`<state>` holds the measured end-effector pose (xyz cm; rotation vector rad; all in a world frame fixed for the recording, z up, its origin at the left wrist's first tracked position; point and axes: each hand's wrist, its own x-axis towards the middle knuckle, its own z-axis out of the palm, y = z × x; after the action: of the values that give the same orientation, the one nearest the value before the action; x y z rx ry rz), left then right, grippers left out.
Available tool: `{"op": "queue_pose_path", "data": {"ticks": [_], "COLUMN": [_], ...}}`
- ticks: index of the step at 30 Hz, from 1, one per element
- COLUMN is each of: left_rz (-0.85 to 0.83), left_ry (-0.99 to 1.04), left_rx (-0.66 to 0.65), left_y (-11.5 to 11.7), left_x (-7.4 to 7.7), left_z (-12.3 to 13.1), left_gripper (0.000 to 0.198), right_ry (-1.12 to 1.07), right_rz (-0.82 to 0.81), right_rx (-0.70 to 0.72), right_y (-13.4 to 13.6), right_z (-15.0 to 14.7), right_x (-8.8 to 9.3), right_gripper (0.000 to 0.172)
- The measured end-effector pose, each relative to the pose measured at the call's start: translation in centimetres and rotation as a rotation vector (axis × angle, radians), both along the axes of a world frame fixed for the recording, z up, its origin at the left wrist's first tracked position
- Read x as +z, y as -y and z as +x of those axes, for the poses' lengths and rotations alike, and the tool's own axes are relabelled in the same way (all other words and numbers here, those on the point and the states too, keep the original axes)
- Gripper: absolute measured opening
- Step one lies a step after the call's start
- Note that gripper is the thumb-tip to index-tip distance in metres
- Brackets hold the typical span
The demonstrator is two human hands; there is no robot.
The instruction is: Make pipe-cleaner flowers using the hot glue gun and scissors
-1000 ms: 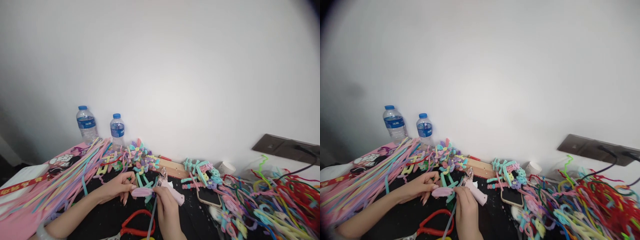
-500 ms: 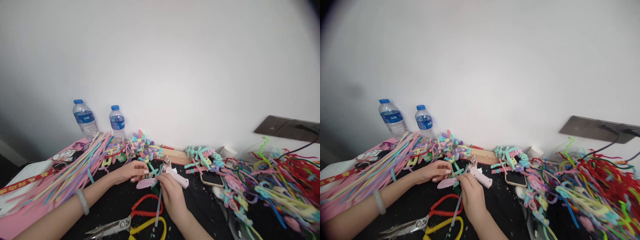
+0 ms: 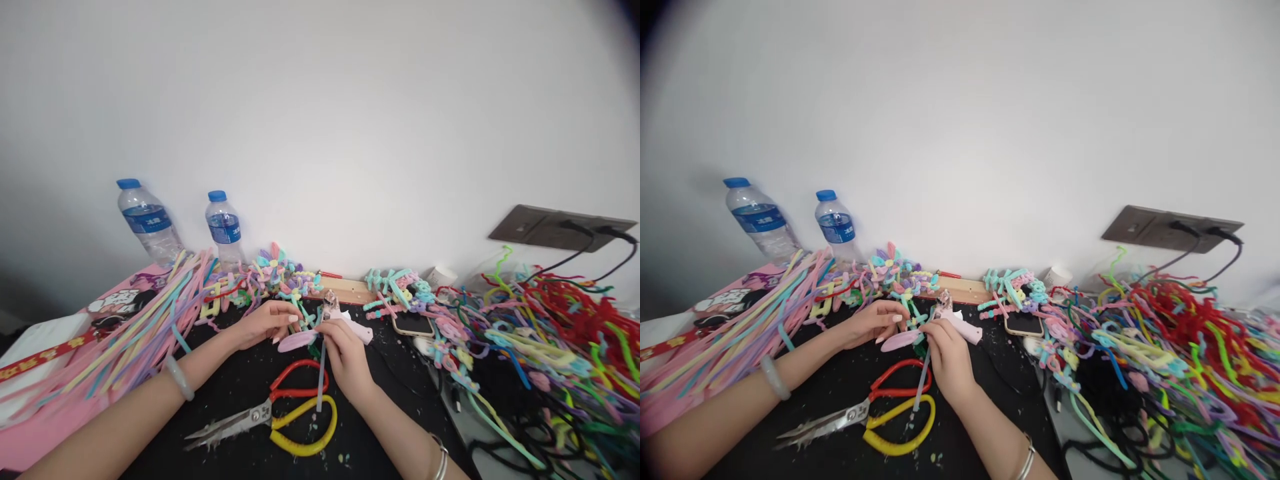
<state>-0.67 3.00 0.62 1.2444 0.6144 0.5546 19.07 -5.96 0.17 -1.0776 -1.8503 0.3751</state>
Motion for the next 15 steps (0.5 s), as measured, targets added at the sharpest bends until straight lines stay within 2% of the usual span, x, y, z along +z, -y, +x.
{"op": "queue_pose_path", "data": {"ticks": [7, 15], "left_rz": [0.105, 0.123], "left_ry": [-0.057, -0.109], "left_rx": [-0.009, -0.153], "left_y": [0.14, 0.23], "left_x": [0.0, -0.12], "left_z": [0.38, 0.26], "left_gripper": [0.029, 0.037], "right_ry": [0.017, 0.047], "right_rz": [-0.029, 0.002], "right_rx": [0.021, -0.01], "right_y": [-0.32, -0.3], "right_z": [-0.04, -0.08], "right_x": [0.02, -0.64], "right_gripper": [0.03, 0.025]}}
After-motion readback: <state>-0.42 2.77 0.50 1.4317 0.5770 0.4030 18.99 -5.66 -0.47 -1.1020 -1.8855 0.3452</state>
